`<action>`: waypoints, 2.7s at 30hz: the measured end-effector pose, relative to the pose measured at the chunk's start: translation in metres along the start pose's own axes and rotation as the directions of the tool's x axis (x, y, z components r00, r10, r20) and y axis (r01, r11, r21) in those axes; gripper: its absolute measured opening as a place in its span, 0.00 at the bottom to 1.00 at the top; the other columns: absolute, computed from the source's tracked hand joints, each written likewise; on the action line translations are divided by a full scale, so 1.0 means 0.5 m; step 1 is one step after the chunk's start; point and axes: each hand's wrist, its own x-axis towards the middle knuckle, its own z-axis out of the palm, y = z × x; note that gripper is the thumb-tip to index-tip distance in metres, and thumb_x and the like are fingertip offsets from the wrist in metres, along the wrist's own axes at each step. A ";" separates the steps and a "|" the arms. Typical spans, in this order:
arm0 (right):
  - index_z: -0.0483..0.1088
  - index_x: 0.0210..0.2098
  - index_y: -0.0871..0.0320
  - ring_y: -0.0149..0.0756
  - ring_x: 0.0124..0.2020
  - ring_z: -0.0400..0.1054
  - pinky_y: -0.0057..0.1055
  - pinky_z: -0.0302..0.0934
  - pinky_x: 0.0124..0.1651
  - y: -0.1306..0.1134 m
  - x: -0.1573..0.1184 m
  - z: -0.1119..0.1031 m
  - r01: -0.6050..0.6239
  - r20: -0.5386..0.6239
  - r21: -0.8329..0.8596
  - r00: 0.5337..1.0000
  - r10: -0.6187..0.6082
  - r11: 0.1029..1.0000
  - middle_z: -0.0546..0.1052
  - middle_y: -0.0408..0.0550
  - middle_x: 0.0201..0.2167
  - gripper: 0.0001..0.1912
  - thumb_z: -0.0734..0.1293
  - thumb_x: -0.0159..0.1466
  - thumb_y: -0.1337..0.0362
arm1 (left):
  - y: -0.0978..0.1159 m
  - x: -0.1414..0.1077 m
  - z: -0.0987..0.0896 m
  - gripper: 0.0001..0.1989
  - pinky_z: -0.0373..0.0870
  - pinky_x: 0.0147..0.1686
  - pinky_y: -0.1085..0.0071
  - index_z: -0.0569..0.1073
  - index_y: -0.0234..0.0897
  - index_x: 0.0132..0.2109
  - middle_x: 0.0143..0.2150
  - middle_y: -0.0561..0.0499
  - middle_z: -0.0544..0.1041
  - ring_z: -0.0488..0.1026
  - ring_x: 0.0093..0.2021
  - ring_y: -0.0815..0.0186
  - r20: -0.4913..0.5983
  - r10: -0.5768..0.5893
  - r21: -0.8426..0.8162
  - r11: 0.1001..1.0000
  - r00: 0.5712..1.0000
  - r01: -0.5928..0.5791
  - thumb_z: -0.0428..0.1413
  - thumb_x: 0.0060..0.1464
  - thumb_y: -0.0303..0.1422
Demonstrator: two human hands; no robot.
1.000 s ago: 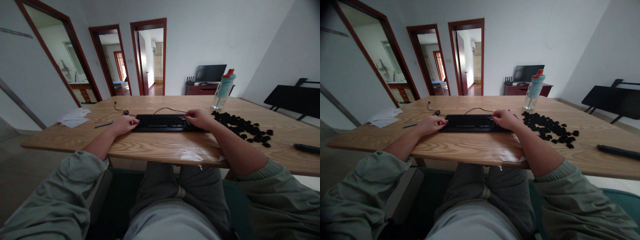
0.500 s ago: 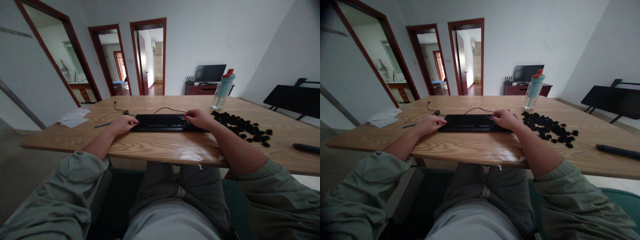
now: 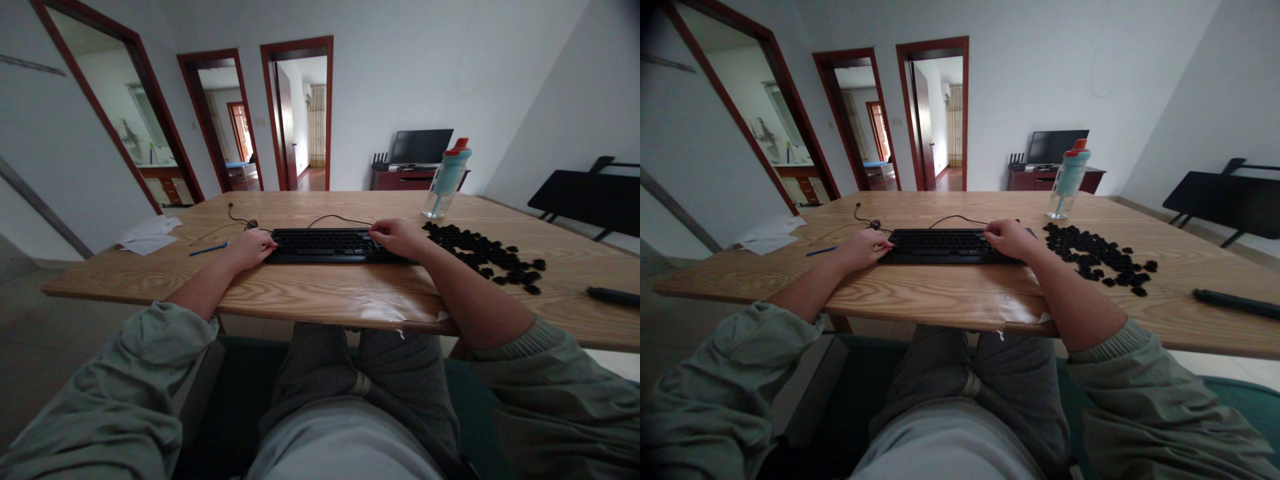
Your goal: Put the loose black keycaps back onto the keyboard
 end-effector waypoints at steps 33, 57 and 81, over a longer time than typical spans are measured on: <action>0.77 0.38 0.61 0.35 0.29 0.67 0.30 0.56 0.32 -0.005 -0.006 -0.002 0.011 -0.013 -0.005 1.000 -0.011 1.000 0.77 0.49 0.28 0.14 0.64 0.64 0.59 | 0.030 -0.013 -0.005 0.20 0.70 0.49 0.62 0.80 0.35 0.50 0.44 0.42 0.76 0.73 0.46 0.58 0.024 0.019 0.108 0.994 1.000 -0.022 0.46 0.59 0.28; 0.77 0.39 0.60 0.34 0.31 0.67 0.29 0.56 0.34 -0.001 -0.002 -0.003 0.000 -0.016 0.000 1.000 0.000 1.000 0.77 0.49 0.29 0.14 0.64 0.64 0.58 | 0.023 -0.016 0.001 0.19 0.69 0.52 0.61 0.79 0.31 0.48 0.46 0.42 0.77 0.72 0.47 0.57 -0.141 0.018 0.088 0.996 0.990 -0.006 0.48 0.55 0.27; 0.70 0.57 0.45 0.31 0.26 0.64 0.30 0.58 0.29 -0.274 -0.277 -0.099 0.513 -0.101 0.332 0.854 -0.510 0.792 0.75 0.44 0.30 0.21 0.65 0.64 0.63 | 0.044 -0.014 -0.008 0.20 0.69 0.53 0.61 0.81 0.35 0.48 0.49 0.44 0.77 0.73 0.49 0.56 -0.028 0.047 0.106 0.993 0.998 -0.044 0.47 0.56 0.31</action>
